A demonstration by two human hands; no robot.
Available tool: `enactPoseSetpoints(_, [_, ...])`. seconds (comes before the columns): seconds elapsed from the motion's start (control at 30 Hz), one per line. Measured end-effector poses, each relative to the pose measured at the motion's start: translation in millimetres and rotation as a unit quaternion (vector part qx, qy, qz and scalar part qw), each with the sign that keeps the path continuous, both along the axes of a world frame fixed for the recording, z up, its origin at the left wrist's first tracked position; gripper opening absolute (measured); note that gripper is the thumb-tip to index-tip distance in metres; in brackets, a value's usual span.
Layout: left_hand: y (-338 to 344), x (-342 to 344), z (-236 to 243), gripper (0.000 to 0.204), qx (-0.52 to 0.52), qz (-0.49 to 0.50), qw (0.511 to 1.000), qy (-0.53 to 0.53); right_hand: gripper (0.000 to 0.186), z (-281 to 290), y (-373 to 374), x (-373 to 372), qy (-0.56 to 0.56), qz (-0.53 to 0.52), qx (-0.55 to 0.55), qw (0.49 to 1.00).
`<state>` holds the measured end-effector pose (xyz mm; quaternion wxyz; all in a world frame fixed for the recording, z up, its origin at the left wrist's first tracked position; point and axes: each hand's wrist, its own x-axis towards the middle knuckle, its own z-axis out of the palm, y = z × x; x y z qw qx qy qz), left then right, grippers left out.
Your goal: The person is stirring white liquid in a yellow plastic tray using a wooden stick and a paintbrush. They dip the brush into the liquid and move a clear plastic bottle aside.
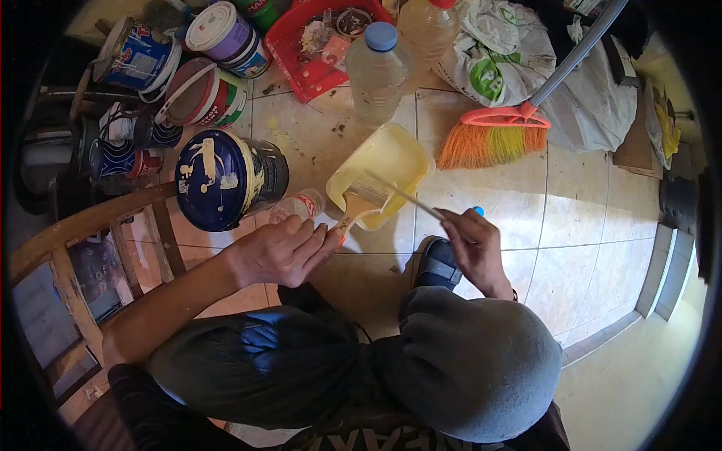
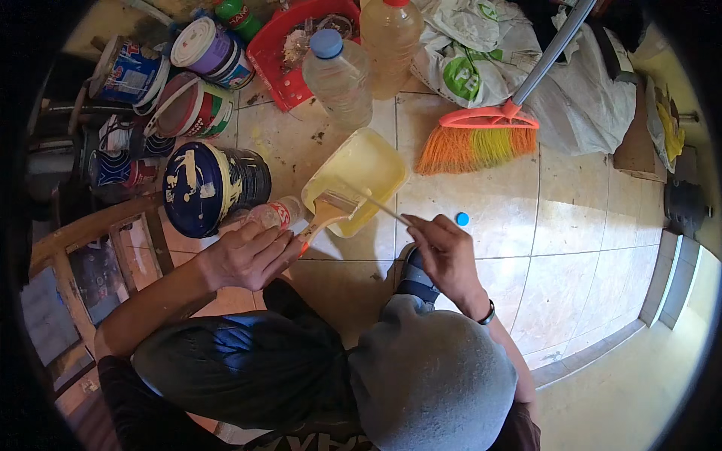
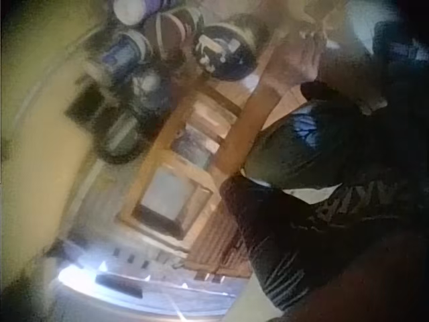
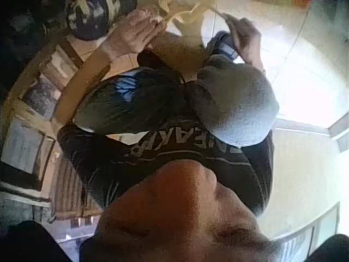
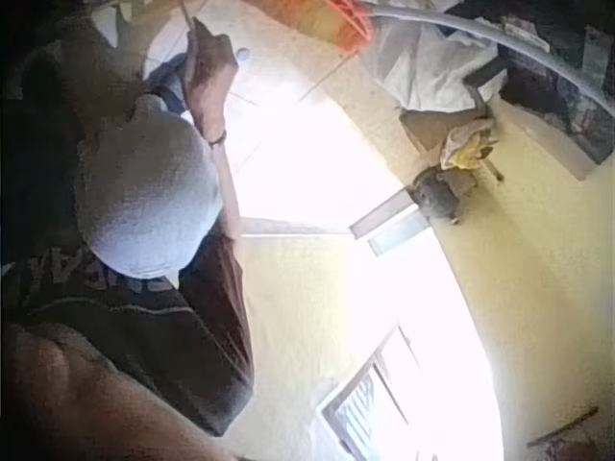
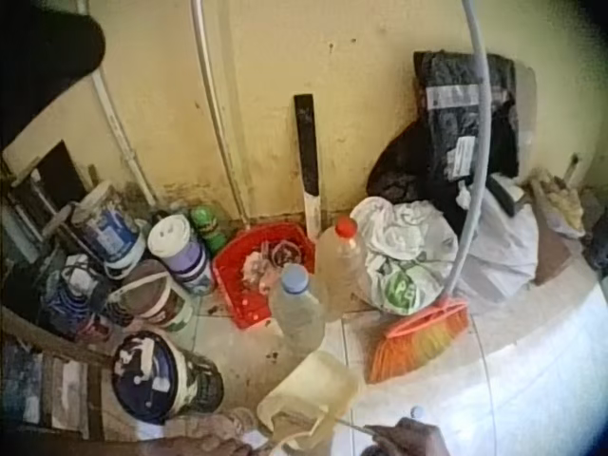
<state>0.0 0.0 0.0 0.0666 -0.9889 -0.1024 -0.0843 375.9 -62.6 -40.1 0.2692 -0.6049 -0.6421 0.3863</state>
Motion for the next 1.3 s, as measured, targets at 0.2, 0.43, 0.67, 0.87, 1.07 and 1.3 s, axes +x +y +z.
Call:
enactPoseSetpoints(0.2, [3,-8,10,0.034,0.064,-0.032,0.996,0.053,0.022,-21,13,4,-0.040,-0.001,0.038,0.998])
enactPoseSetpoints(0.43, [2,-4,8,0.035,0.100,-0.044,0.993,0.051,0.021,-15,18,-6,-0.040,0.022,0.024,0.999])
enactPoseSetpoints(0.67, [9,4,17,0.039,0.109,-0.084,0.989,0.043,0.021,9,27,-16,-0.010,0.024,0.035,0.999])
enactPoseSetpoints(0.87, [14,13,13,0.037,0.145,-0.094,0.984,0.048,0.019,-16,31,6,-0.091,0.038,0.040,0.994])
enactPoseSetpoints(1.07, [11,5,5,0.037,0.133,-0.088,0.986,0.048,0.017,0,35,-12,-0.032,0.036,0.029,0.998])
enactPoseSetpoints(1.3, [19,18,12,0.024,-0.083,0.080,0.993,-0.035,0.018,16,38,8,-0.099,0.000,0.039,0.994])
